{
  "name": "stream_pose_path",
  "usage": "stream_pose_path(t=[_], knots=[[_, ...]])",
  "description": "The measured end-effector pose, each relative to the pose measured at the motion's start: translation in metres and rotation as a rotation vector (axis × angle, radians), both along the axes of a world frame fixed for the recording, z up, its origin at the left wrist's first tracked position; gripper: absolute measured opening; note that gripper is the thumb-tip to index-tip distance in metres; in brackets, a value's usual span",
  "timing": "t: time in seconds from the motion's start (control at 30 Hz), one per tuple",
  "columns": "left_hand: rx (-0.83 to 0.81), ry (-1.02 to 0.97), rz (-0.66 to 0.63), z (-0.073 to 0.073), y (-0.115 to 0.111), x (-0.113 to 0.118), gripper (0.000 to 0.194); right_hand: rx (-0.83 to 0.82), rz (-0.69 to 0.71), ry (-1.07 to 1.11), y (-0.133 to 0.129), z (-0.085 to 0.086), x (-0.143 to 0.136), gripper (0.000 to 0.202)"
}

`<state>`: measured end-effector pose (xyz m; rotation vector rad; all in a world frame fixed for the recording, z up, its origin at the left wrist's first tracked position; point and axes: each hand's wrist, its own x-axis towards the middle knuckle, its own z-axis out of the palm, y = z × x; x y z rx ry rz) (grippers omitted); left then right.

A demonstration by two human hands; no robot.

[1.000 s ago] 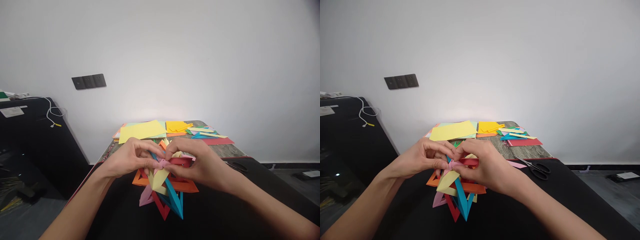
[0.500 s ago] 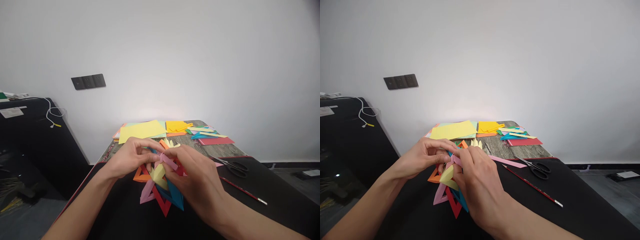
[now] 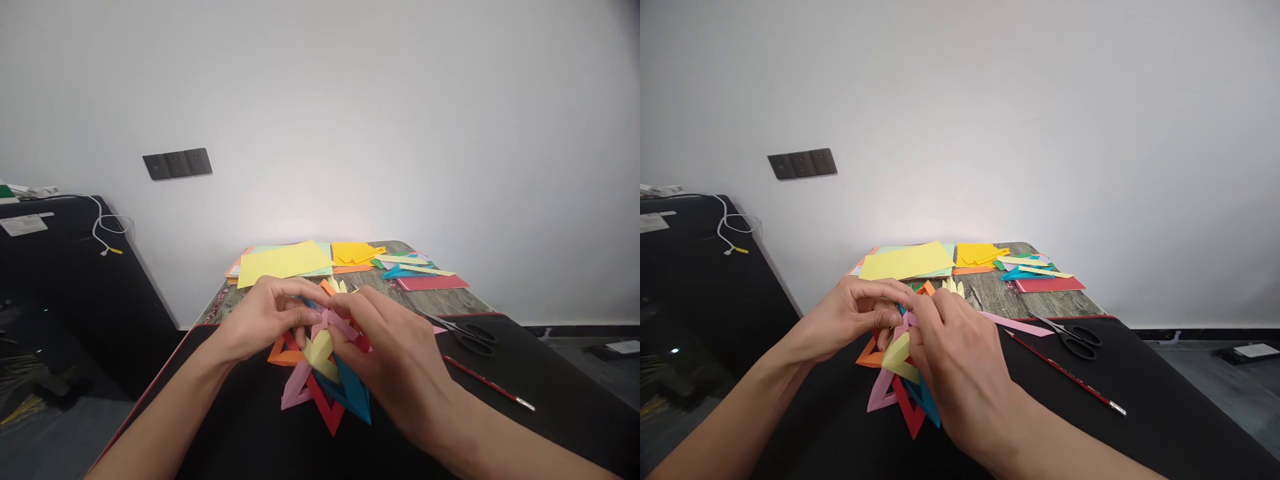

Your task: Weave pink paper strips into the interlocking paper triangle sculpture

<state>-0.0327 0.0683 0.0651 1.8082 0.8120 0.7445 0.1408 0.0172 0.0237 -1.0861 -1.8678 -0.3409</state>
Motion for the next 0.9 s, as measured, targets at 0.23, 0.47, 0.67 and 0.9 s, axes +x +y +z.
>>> stream_pose_path(t=[0.23,0.47,0.67,0.9], knots=[[0.005,-0.032,0.000,0.000,-0.001,0.002,0.015,0.020,0.020,0.009,-0.001,0.000,0.001,0.016],[-0.018,0.024,-0.004,0.006,-0.008,0.003,0.019,-0.287,0.264,0.216,-0.001,0.016,0.014,0.012],[-0.046,0.004,-0.001,0.007,-0.008,0.005,0.017,-0.600,0.440,0.485,0.003,0.022,0.018,0.006],[-0.088,-0.055,-0.029,0.006,-0.007,0.004,0.008,-0.743,0.496,0.539,0.006,0.029,0.023,0.008]])
